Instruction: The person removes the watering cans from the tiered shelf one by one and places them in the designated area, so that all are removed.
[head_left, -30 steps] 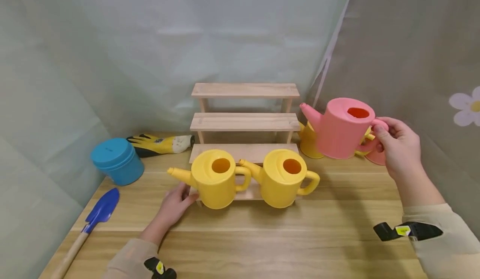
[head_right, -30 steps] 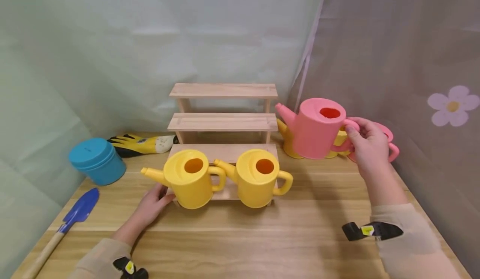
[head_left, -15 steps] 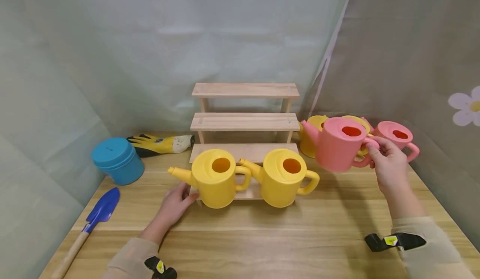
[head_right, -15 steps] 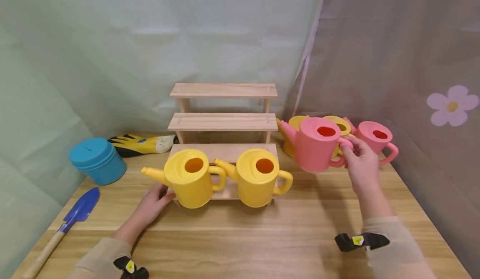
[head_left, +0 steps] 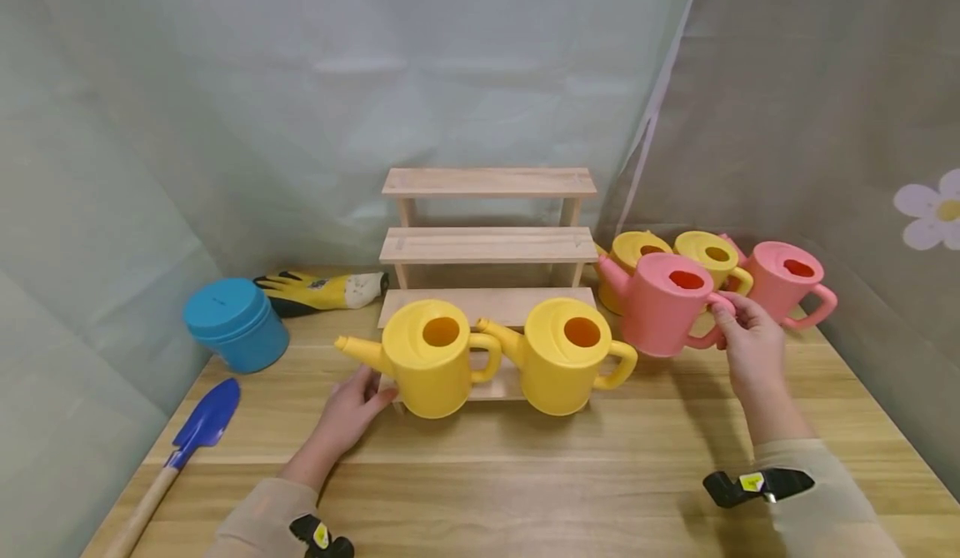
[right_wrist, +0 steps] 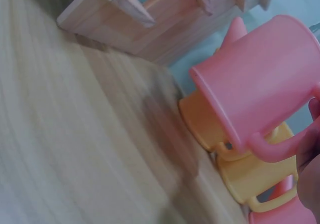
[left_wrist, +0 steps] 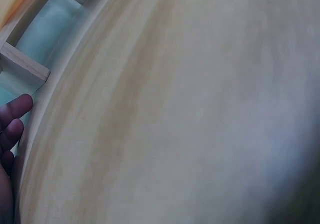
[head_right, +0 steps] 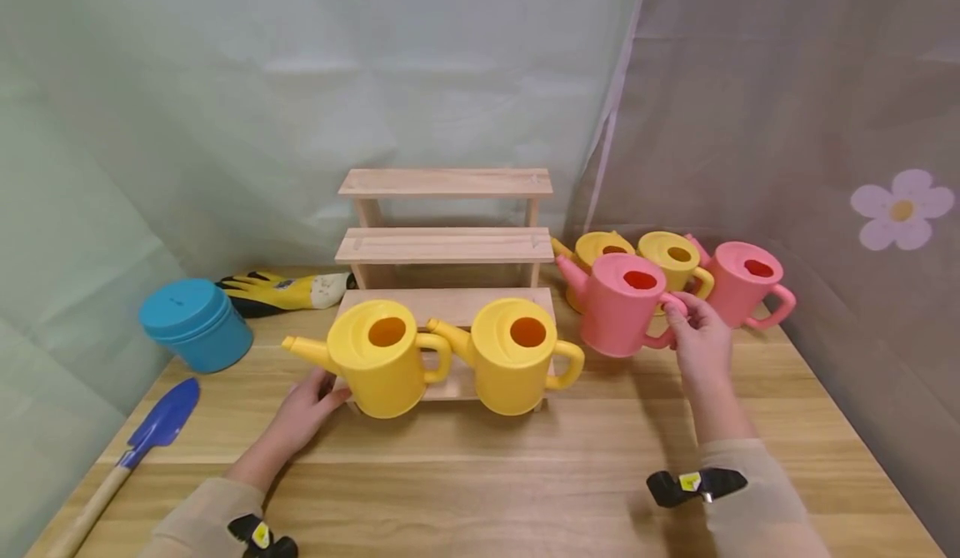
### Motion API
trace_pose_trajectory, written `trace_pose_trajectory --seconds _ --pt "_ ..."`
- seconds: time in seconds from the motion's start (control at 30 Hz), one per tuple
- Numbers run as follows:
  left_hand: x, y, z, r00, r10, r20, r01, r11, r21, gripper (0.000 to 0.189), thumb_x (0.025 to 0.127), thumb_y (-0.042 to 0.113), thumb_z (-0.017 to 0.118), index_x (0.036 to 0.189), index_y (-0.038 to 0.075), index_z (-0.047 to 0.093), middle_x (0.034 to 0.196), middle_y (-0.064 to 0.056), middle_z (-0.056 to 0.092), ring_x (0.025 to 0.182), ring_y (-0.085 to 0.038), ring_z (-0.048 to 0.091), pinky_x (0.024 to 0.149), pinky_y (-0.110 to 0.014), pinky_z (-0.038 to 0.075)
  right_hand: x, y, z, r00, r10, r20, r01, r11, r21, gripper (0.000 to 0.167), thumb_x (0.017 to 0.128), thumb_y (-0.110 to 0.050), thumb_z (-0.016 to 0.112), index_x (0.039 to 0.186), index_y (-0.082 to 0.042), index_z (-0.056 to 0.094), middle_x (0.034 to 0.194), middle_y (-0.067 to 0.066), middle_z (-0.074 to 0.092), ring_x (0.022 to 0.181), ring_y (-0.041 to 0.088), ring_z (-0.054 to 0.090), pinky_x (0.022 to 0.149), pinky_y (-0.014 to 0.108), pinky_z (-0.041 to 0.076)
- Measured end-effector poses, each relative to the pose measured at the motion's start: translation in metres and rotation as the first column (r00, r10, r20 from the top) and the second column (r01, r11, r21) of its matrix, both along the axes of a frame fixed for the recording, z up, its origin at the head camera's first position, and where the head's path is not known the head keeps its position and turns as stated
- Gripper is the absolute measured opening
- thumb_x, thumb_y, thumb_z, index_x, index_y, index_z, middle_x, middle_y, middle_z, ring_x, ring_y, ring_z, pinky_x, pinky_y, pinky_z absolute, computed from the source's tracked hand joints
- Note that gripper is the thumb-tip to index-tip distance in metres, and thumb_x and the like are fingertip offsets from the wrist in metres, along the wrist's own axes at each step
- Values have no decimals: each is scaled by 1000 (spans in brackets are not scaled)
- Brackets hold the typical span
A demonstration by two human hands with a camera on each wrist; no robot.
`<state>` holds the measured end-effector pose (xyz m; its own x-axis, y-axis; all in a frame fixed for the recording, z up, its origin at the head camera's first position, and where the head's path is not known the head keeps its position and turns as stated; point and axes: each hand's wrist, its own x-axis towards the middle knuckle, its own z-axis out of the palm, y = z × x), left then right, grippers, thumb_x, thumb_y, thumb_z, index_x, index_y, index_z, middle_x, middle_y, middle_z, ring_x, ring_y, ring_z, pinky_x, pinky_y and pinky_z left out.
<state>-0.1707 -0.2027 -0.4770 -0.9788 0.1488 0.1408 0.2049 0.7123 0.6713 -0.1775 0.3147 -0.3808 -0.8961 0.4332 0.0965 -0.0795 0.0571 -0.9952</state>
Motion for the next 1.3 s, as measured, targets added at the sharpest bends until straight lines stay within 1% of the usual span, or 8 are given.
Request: trace_pose_trajectory --seconds 0.13,0.23,0.53,0.67,0.8,0.97,1.13,1.3 --pt "-1 -1 -1 1000 2 -1 -2 1000 -1 37 92 42 54 117 14 51 76 2 49 74 -17 44 75 -39 26 -1 -2 -7 1000 -9 23 8 1000 29 24 86 -26 66 108 -16 65 87 -5 58 60 11 48 52 17 40" --pt "-1 -1 -2 1000 3 -1 -3 1000 3 37 92 41 54 116 14 51 76 2 49 74 -17 44 75 -39 26 -1 -3 -12 999 -6 37 4 999 38 26 87 -26 65 110 -15 64 89 -5 58 61 11 48 53 17 40" --pt "0 -1 -2 1000 6 -3 -6 1000 3 33 92 41 54 111 14 52 75 2 48 73 -17 43 73 -38 27 -2 -6 -28 997 19 69 -19 1000 8 31 86 -30 64 113 -15 62 93 -8 59 63 11 49 56 16 43" --pt "0 -1 -2 1000 4 0 -4 1000 0 34 92 41 54 113 13 51 74 1 47 73 -17 43 74 -38 26 -3 -7 -35 999 36 38 -34 999 -42 25 86 -27 65 109 -16 64 92 -8 61 63 10 50 57 17 43" --pt "0 -1 -1 1000 3 -4 -3 1000 0 35 92 41 54 114 13 51 74 1 47 73 -17 43 74 -39 26 -5 -8 -39 999 44 -21 -46 995 -91 18 87 -19 64 104 -15 67 86 -9 62 58 8 54 56 17 42" --pt "-1 0 -1 1000 -1 -8 1 1000 1 34 93 41 54 113 14 51 74 2 47 73 -17 43 74 -39 26 -5 -6 -45 993 85 -87 -98 984 -149 15 88 -12 62 101 -15 68 86 -9 65 58 9 58 58 18 46" --pt "-1 0 -1 1000 -2 -11 2 1000 7 33 93 40 54 111 14 51 73 1 46 72 -17 42 72 -38 26 -4 -5 -49 990 114 -80 -126 977 -170 17 88 -14 63 104 -16 67 90 -8 65 64 11 60 64 20 50" --pt "-1 -1 -2 1000 0 -8 0 1000 11 32 93 41 54 109 14 50 73 1 45 71 -17 42 71 -37 25 -4 -6 -49 993 114 -22 -116 985 -130 34 86 -24 66 116 -11 63 97 -6 63 69 12 58 67 18 50"
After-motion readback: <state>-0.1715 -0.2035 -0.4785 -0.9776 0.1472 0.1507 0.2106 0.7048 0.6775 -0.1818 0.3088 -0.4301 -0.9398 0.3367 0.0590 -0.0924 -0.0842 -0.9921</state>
